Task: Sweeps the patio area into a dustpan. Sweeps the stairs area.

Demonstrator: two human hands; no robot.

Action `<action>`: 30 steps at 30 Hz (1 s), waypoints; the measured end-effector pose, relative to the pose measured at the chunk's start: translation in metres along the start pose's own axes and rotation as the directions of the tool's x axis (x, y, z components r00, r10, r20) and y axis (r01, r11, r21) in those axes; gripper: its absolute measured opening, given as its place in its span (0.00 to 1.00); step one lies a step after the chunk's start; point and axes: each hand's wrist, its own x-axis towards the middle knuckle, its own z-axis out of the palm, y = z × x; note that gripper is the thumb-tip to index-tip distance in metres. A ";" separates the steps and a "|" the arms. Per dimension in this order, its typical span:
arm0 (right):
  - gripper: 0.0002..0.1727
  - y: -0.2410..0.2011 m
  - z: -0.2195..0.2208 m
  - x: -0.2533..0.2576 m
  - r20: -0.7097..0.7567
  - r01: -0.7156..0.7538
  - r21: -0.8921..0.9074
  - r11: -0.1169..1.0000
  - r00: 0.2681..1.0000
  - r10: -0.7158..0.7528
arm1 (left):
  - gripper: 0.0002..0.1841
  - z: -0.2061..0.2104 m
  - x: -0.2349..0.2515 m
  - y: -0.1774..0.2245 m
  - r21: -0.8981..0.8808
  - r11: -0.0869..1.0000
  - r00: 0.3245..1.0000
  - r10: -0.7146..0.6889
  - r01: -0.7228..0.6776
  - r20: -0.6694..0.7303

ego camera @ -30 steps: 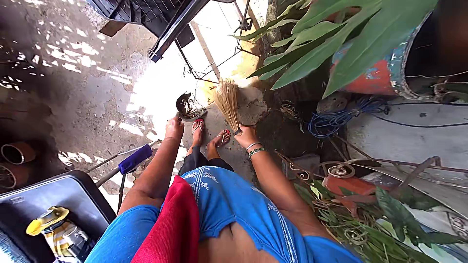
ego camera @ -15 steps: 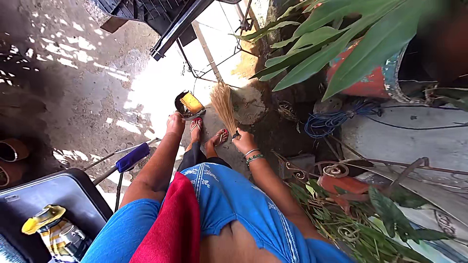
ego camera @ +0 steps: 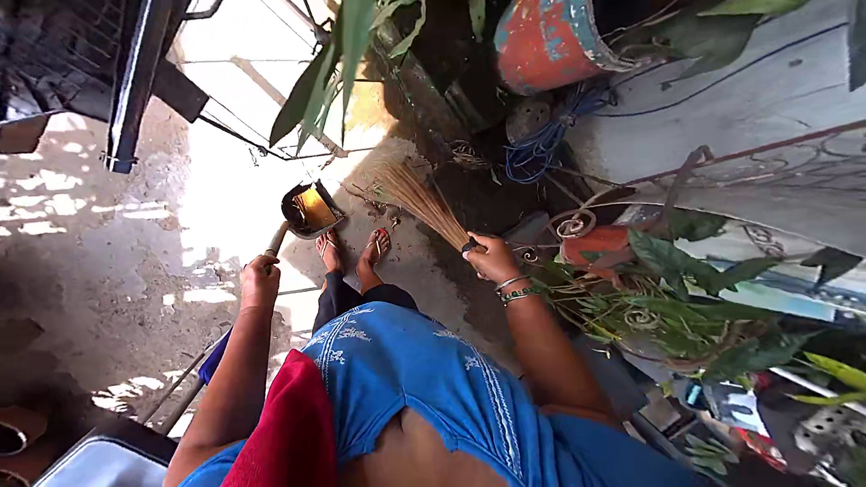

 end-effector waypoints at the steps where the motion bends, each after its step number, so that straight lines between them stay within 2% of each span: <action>1: 0.32 0.012 -0.008 0.010 -0.045 -0.051 0.047 0.998 0.998 0.053 | 0.14 0.003 0.002 0.006 0.026 1.000 1.000 0.012 -0.012 0.016; 3: 0.35 0.024 -0.006 0.038 -0.107 -0.153 0.151 0.977 0.980 0.170 | 0.15 0.010 0.007 0.020 0.082 0.996 0.998 0.028 -0.033 0.057; 5: 0.37 0.025 0.018 0.060 -0.121 -0.220 0.231 0.948 0.960 0.252 | 0.15 0.020 0.013 0.036 0.123 0.990 0.993 0.050 -0.063 0.103; 7: 0.37 0.015 0.057 0.061 -0.084 -0.218 0.204 0.954 0.968 0.238 | 0.16 0.032 0.020 0.051 0.150 0.985 0.990 0.067 -0.085 0.124; 10: 0.35 -0.005 0.094 0.027 0.065 -0.147 0.106 0.983 0.988 0.140 | 0.15 0.045 0.027 0.068 0.167 0.981 0.992 0.079 -0.095 0.102; 13: 0.35 0.008 0.077 -0.002 0.132 -0.099 0.143 0.985 0.988 0.080 | 0.15 0.045 0.031 0.074 0.189 0.975 0.988 0.097 -0.119 0.122; 18: 0.31 0.043 0.032 -0.027 -0.009 -0.088 0.262 0.961 0.996 0.094 | 0.15 0.043 0.038 0.069 0.241 0.957 0.980 0.126 -0.161 0.155; 20: 0.33 0.044 0.041 -0.019 -0.075 -0.143 0.255 0.956 0.983 0.166 | 0.14 0.047 0.040 0.063 0.265 0.946 0.975 0.149 -0.189 0.163; 22: 0.34 0.039 0.064 -0.005 -0.074 -0.189 0.241 0.952 0.974 0.212 | 0.14 0.052 0.037 0.064 0.279 0.935 0.967 0.173 -0.221 0.187; 25: 0.35 0.029 0.097 0.005 0.082 -0.185 0.165 0.969 0.981 0.174 | 0.14 0.057 0.032 0.071 0.326 0.910 0.953 0.179 -0.256 0.246; 27: 0.35 0.029 0.101 -0.007 0.142 -0.166 0.183 0.969 0.980 0.141 | 0.14 0.058 0.028 0.074 0.356 0.893 0.940 0.171 -0.274 0.295; 30: 0.33 0.050 0.089 -0.042 0.086 -0.155 0.290 0.944 0.987 0.135 | 0.13 0.056 0.029 0.070 0.383 0.869 0.921 0.178 -0.312 0.346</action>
